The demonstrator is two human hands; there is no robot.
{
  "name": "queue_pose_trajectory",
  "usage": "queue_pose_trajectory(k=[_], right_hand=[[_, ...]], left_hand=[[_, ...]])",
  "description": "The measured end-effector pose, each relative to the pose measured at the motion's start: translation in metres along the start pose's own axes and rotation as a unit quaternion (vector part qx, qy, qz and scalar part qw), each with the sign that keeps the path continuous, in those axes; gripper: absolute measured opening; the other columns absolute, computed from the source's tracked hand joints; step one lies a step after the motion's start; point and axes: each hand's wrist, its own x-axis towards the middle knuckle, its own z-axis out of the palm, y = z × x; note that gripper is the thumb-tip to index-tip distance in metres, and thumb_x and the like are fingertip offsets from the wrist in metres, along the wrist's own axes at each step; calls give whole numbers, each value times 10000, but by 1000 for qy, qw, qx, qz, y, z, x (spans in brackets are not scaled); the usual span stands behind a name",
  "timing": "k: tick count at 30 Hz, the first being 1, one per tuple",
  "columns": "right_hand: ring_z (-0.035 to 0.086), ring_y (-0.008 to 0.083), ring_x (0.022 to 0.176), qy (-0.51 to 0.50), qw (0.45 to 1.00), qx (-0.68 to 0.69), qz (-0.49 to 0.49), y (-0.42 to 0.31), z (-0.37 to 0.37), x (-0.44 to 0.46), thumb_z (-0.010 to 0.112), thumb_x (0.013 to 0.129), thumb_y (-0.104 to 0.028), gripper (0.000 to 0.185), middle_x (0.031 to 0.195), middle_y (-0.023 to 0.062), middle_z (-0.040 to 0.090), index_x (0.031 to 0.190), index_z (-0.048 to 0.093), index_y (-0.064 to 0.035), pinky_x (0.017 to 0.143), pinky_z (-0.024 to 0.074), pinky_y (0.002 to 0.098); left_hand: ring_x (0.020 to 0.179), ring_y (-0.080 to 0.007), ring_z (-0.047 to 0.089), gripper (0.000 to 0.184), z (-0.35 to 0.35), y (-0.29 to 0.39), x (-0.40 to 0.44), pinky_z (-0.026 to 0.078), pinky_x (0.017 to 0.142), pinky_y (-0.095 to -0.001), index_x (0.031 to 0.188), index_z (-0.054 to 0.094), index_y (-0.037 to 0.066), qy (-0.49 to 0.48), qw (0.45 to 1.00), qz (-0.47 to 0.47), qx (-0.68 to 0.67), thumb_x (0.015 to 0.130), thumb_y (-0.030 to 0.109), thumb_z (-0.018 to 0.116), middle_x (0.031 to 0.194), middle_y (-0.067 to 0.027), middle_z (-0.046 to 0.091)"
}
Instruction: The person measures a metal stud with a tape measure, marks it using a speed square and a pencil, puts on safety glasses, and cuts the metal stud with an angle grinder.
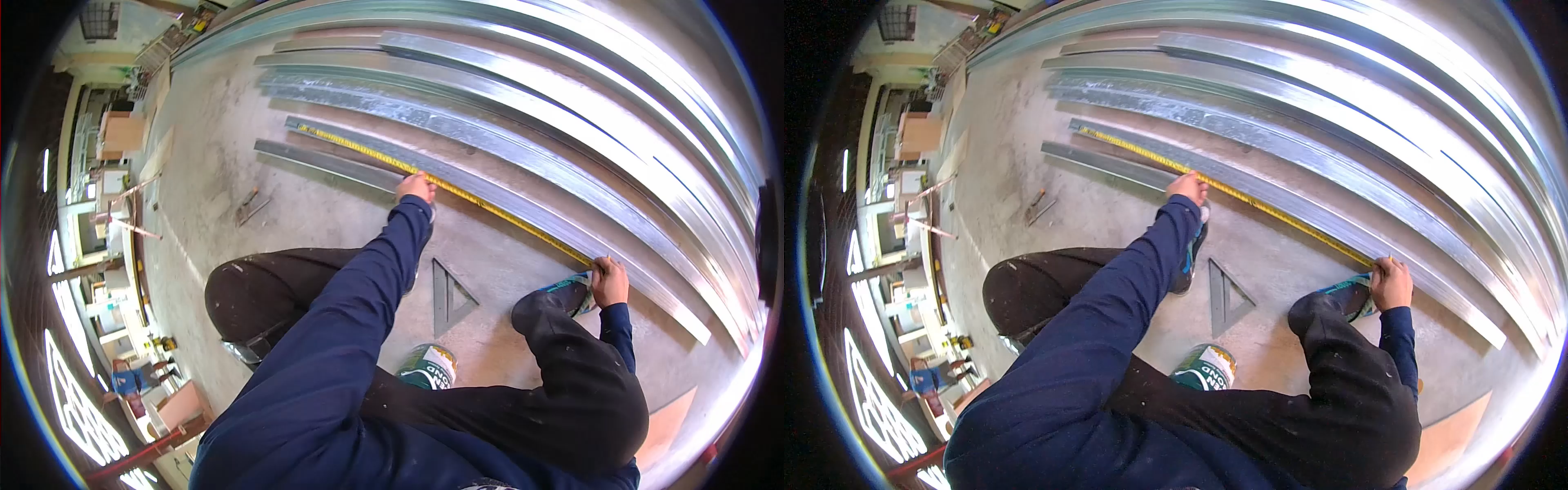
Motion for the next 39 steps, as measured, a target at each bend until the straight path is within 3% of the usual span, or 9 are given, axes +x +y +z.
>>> queue_pose_trajectory(k=[5,7,12,28,31,32,34,37,39], right_hand=[[661,417,867,12,997,62,-33,-72,26,35,638,861,-149,142,918,186,709,904,745,-67,782,526,496],[666,422,836,19,998,59,-34,-86,23,41,639,863,-156,144,896,195,708,890,749,-67,771,531,502],[675,419,834,0,999,34,-18,-114,27,53,642,869,-195,165,876,205,710,902,763,-88,775,543,494],[685,428,781,21,999,23,-22,-109,24,53,632,870,-230,191,787,212,696,880,760,-89,733,555,502],[681,428,793,-3,1000,20,-8,-105,26,57,623,873,-274,205,820,199,708,878,756,-117,747,556,517],[682,426,795,6,999,39,-9,-101,26,57,617,872,-268,202,819,192,709,875,757,-123,755,559,518],[688,420,795,13,1000,9,-10,-89,29,57,619,866,-269,202,825,183,714,917,775,-150,762,565,512],[693,406,785,34,999,11,31,-60,26,55,633,861,-271,201,819,183,714,945,787,-173,763,569,502],[693,400,784,37,999,5,36,-36,21,51,649,848,-269,192,831,184,715,941,786,-171,766,568,494]], left_hand=[[482,-111,573,194,-2,21,-9,443,416,-260,1016,622,61,20,1000,15,9,1022,249,579,694,-44,648],[638,-125,659,139,-1,16,-4,513,492,-263,1075,618,86,16,1000,8,-22,1027,209,579,824,-41,658],[657,-125,666,149,-16,28,15,522,501,-255,1088,611,80,12,1000,13,-1,1034,212,566,849,-43,665],[656,-148,659,170,-7,29,23,547,517,-276,1021,617,57,4,1000,16,22,1029,223,581,824,-62,665],[627,-189,643,247,-19,18,63,555,538,-302,987,583,57,-66,998,16,4,1053,289,533,809,-110,681],[551,-191,654,180,-25,20,70,521,437,-302,997,554,53,-103,994,-24,-25,1033,229,573,767,-125,679],[583,-189,664,166,-25,23,68,511,444,-302,1015,566,47,-95,995,-27,-5,1035,211,572,782,-109,686],[564,-152,643,160,-19,26,50,498,466,-278,961,651,49,-64,990,12,125,954,199,705,793,-75,700],[585,-140,647,217,-9,19,28,517,518,-281,869,693,46,3,948,185,259,895,244,778,781,-55,698]])
